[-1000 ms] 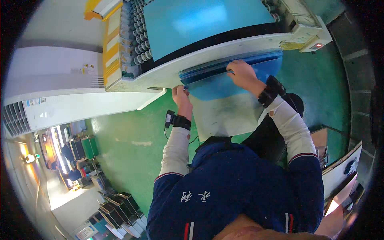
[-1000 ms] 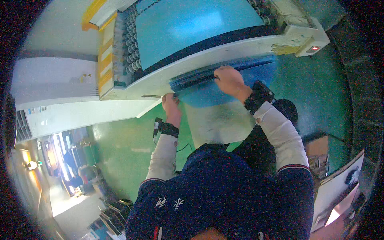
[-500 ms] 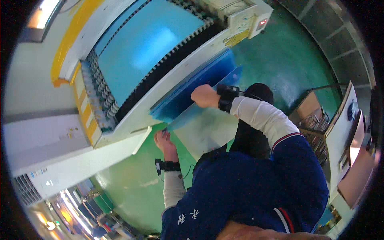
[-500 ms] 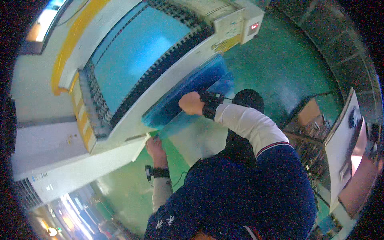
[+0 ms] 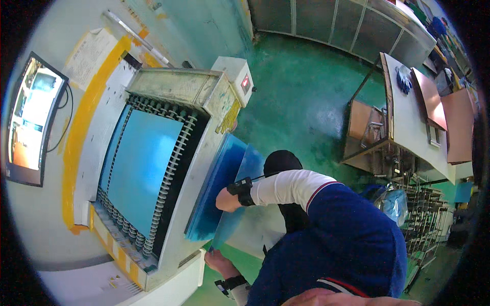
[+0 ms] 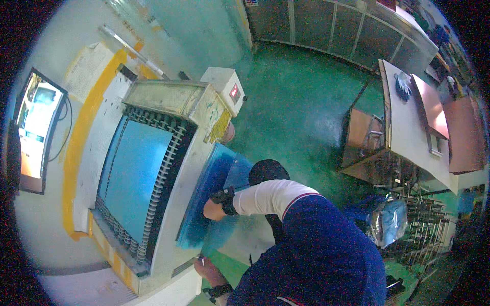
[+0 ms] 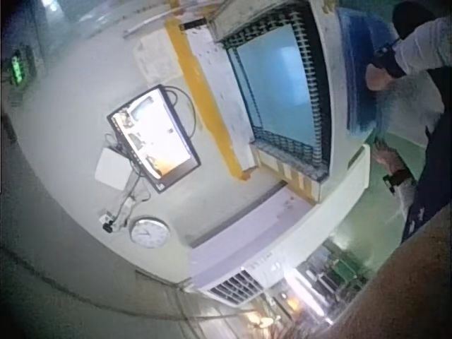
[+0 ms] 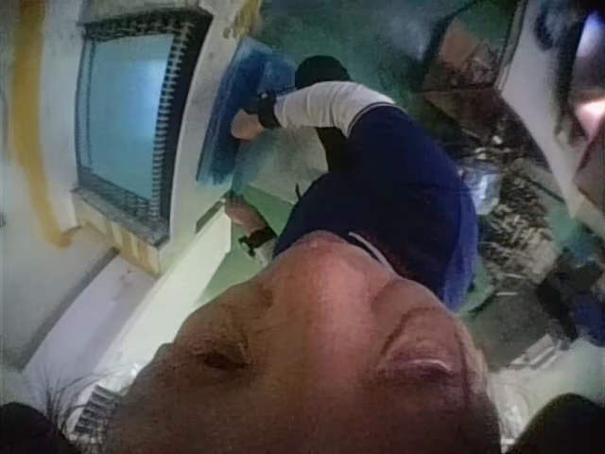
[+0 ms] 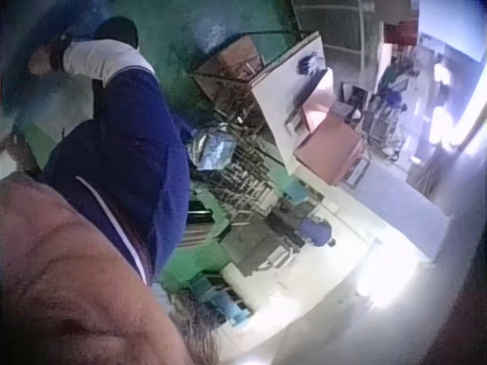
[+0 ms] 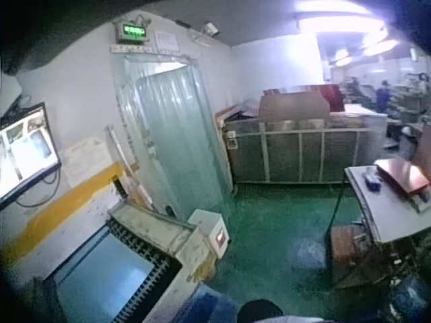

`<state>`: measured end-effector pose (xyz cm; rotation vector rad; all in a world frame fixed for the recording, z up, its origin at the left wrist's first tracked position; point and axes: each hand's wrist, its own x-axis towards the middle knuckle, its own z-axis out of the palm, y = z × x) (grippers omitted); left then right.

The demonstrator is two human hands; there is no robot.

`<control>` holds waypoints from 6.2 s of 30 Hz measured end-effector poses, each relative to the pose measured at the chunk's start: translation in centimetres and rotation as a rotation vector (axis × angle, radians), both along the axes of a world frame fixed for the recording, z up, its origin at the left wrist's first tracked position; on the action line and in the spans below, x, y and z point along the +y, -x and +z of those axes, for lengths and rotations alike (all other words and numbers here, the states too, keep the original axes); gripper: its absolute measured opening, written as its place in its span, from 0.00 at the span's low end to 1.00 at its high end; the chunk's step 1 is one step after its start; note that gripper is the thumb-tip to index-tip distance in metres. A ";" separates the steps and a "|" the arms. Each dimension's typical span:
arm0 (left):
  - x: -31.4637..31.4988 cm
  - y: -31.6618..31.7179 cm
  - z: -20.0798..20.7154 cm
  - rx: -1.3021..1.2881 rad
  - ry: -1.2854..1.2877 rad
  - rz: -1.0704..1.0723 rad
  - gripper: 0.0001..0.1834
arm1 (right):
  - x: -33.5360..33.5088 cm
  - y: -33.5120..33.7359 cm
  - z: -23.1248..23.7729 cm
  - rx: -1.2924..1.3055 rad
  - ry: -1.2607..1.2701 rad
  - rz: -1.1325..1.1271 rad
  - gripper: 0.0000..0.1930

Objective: Operating a machine to apply protective film to metal sheets on an industrial floor.

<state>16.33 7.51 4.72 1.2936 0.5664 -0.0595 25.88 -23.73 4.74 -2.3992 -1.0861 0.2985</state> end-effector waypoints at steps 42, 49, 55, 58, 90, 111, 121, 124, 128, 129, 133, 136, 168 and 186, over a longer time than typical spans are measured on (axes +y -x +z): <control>0.2 0.8 1.2 -0.058 -0.070 0.057 0.16 | 2.5 0.5 0.3 -0.106 0.079 -0.177 0.08; 2.3 0.9 -1.5 -0.051 -0.155 0.007 0.16 | 2.9 0.9 1.1 -0.078 0.168 -0.178 0.08; 2.8 1.0 -1.6 -0.027 -0.079 0.039 0.16 | 2.2 1.5 5.2 0.100 0.195 -0.144 0.08; 4.4 1.2 -3.5 -0.139 -0.263 -0.097 0.16 | 2.8 1.7 4.6 0.065 0.233 -0.186 0.07; 1.2 8.1 -13.2 -0.009 -0.178 -0.628 0.20 | -3.5 4.7 14.9 1.202 -1.535 -0.711 0.13; 0.1 7.5 -10.2 0.446 0.271 -0.253 0.14 | 0.1 4.5 8.9 1.318 -1.542 -0.845 0.06; 0.7 6.3 -9.7 0.242 0.142 -0.324 0.13 | 1.2 3.7 11.1 1.463 -1.287 -0.813 0.11; 0.3 4.7 -7.7 0.275 0.247 -0.190 0.12 | 1.1 3.3 10.4 1.457 -1.302 -0.814 0.12; 1.5 2.0 -6.2 0.192 0.182 -0.083 0.11 | 1.8 2.8 9.3 1.394 -1.350 -0.842 0.13; 2.0 1.3 -5.8 0.192 0.181 -0.079 0.11 | 1.8 2.7 9.6 1.398 -1.348 -0.840 0.13; 2.5 -1.7 -3.3 0.065 0.060 0.031 0.12 | 1.6 2.6 10.4 1.371 -1.390 -0.828 0.12; 2.5 -3.3 -1.9 -0.009 -0.014 0.083 0.13 | 1.3 2.3 10.4 1.362 -1.371 -0.818 0.12; 1.3 -7.5 0.2 -0.084 -0.131 0.190 0.13 | 2.7 -2.2 10.1 1.278 -1.350 -0.769 0.11; 0.7 -7.7 -0.4 -0.014 -0.089 0.225 0.12 | 2.1 -0.9 9.9 1.295 -1.251 -0.584 0.14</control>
